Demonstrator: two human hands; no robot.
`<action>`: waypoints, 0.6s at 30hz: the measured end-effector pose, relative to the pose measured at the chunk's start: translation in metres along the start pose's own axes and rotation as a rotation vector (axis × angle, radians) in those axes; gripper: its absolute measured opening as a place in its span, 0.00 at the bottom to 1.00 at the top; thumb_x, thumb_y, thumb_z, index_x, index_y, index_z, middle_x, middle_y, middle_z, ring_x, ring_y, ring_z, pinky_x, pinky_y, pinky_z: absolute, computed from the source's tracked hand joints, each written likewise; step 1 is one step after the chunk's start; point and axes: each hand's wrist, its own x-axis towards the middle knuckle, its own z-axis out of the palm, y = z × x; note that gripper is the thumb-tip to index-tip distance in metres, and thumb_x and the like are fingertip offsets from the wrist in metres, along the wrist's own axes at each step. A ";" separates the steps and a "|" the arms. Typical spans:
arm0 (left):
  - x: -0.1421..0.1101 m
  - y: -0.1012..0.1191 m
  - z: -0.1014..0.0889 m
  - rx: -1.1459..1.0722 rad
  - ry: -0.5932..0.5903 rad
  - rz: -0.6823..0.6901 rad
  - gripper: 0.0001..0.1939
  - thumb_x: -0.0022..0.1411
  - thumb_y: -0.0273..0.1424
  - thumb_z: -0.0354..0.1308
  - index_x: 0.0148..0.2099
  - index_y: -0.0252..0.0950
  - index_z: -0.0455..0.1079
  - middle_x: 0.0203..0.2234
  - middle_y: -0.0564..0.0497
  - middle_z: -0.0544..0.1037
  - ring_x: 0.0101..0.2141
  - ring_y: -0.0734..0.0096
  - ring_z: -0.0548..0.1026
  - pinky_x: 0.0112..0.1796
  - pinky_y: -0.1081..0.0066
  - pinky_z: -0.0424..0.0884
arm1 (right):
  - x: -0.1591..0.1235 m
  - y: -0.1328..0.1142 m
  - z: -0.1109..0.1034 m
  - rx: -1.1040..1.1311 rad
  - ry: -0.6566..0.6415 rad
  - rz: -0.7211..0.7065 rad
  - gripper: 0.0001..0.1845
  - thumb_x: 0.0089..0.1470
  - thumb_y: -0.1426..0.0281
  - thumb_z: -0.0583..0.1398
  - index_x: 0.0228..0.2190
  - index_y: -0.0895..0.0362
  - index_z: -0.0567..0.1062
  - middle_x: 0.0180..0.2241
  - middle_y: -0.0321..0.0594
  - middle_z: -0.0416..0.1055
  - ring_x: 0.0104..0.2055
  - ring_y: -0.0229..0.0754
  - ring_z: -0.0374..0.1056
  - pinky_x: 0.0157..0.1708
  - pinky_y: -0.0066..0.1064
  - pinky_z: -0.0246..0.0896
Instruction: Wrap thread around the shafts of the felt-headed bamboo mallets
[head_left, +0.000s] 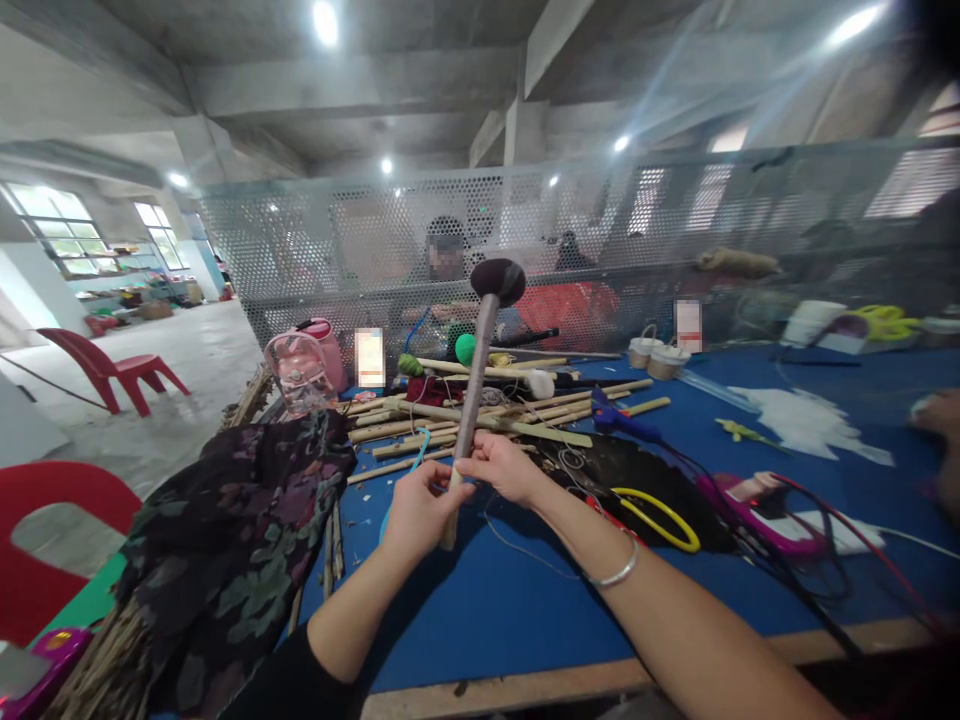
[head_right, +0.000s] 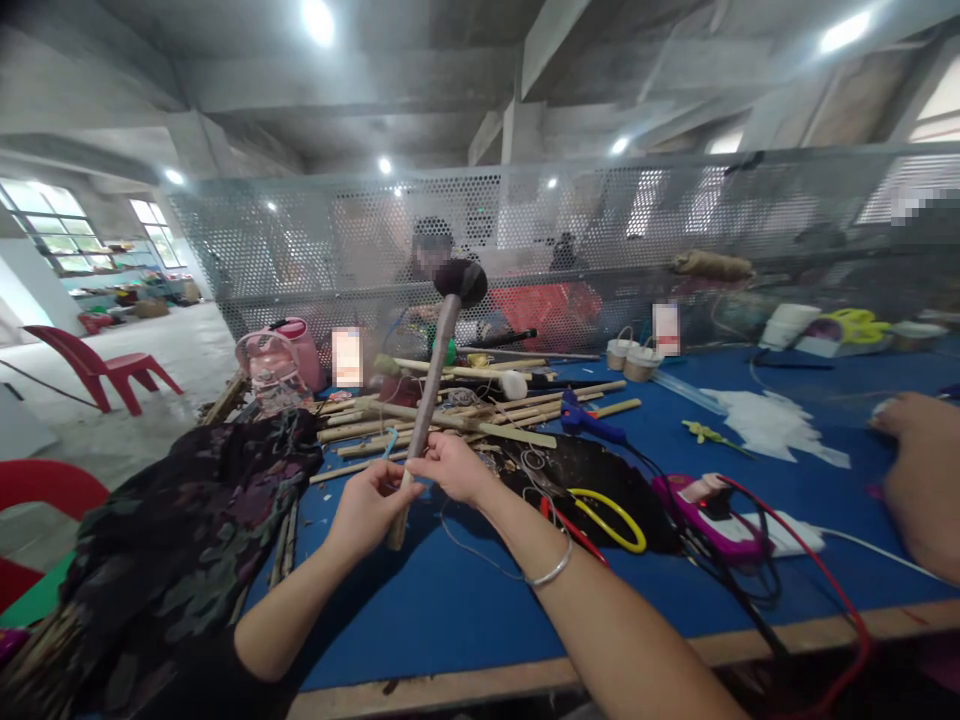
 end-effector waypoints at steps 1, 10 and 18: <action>0.001 0.001 -0.002 -0.069 -0.086 -0.048 0.16 0.47 0.41 0.63 0.32 0.33 0.70 0.23 0.51 0.73 0.23 0.74 0.70 0.26 0.75 0.63 | -0.001 -0.001 -0.001 0.012 -0.017 -0.004 0.20 0.39 0.63 0.66 0.32 0.62 0.68 0.24 0.34 0.68 0.23 0.32 0.63 0.23 0.25 0.56; 0.002 0.000 -0.001 -0.055 -0.174 -0.032 0.18 0.47 0.39 0.63 0.38 0.33 0.70 0.26 0.50 0.74 0.27 0.72 0.70 0.28 0.74 0.63 | -0.002 0.000 -0.002 -0.048 -0.028 -0.021 0.17 0.40 0.67 0.65 0.31 0.60 0.67 0.24 0.33 0.68 0.23 0.33 0.64 0.23 0.25 0.56; 0.024 0.006 -0.008 0.033 -0.371 0.012 0.12 0.49 0.36 0.62 0.33 0.33 0.72 0.21 0.54 0.71 0.22 0.76 0.64 0.25 0.75 0.59 | -0.001 -0.003 -0.011 -0.057 -0.046 -0.064 0.16 0.42 0.66 0.64 0.32 0.61 0.68 0.27 0.35 0.69 0.28 0.34 0.66 0.28 0.26 0.60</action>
